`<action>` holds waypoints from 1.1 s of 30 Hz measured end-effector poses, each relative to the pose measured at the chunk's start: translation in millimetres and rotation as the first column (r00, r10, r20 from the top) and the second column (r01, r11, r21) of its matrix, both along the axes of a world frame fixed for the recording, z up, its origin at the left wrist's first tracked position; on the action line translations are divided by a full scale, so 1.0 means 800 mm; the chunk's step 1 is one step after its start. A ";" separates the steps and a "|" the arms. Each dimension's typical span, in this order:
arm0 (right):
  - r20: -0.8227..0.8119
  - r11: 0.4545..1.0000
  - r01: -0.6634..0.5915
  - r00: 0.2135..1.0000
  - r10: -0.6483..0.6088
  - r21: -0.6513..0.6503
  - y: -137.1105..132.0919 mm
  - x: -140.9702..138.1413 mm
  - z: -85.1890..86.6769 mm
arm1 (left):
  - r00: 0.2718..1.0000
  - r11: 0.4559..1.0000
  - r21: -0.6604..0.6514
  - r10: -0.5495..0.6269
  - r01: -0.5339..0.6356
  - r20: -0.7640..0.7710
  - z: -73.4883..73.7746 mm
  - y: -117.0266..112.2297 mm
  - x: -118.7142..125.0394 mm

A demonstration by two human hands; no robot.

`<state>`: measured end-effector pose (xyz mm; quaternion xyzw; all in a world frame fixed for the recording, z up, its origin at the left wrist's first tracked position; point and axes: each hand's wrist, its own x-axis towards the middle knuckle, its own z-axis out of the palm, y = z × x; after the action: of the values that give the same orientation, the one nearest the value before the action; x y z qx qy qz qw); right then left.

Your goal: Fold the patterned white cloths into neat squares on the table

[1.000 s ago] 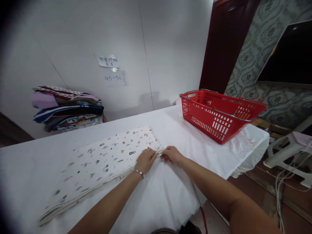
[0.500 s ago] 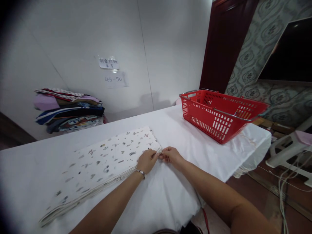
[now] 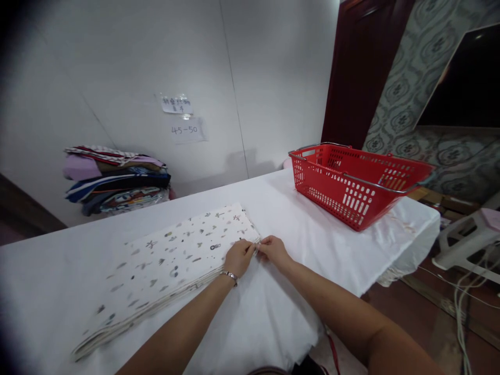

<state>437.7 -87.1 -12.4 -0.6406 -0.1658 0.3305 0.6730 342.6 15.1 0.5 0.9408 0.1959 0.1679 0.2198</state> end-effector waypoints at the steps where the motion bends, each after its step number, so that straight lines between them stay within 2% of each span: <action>1: 0.012 1.000 0.008 1.000 -0.008 0.000 0.001 -0.001 -0.001 | 1.000 1.000 -0.004 -0.007 0.007 0.001 0.000 0.000 0.000; 7: -0.065 0.998 0.048 0.997 -0.045 0.038 -0.002 -0.002 0.007 | 0.999 0.999 0.028 -0.024 0.023 0.042 0.003 0.002 -0.004; 10: -0.134 0.997 0.057 0.990 -0.048 0.057 -0.005 0.000 0.012 | 0.996 0.983 0.167 -0.087 0.079 0.038 0.009 0.003 -0.006; 13: -0.164 0.998 0.039 0.986 -0.030 0.051 -0.005 0.004 0.014 | 0.987 0.930 0.332 -0.161 0.158 -0.019 0.014 0.002 -0.008; 17: -0.141 0.999 0.002 0.990 0.003 0.035 -0.005 0.007 0.015 | 0.984 0.900 0.400 -0.163 0.175 -0.065 0.012 0.002 -0.007; 25: -0.085 0.994 -0.099 0.991 0.103 0.052 -0.012 0.009 0.027 | 0.990 0.970 0.208 -0.135 0.126 0.029 0.004 0.002 -0.007; 33: -0.035 0.995 -0.098 0.994 0.099 0.038 -0.006 0.014 0.015 | 0.995 0.995 -0.079 -0.046 0.053 0.084 0.005 0.000 -0.002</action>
<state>449.2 -92.1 -0.7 -0.6133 -0.1905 0.3720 0.6702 340.9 15.4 4.3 0.9280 0.1699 0.1928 0.2698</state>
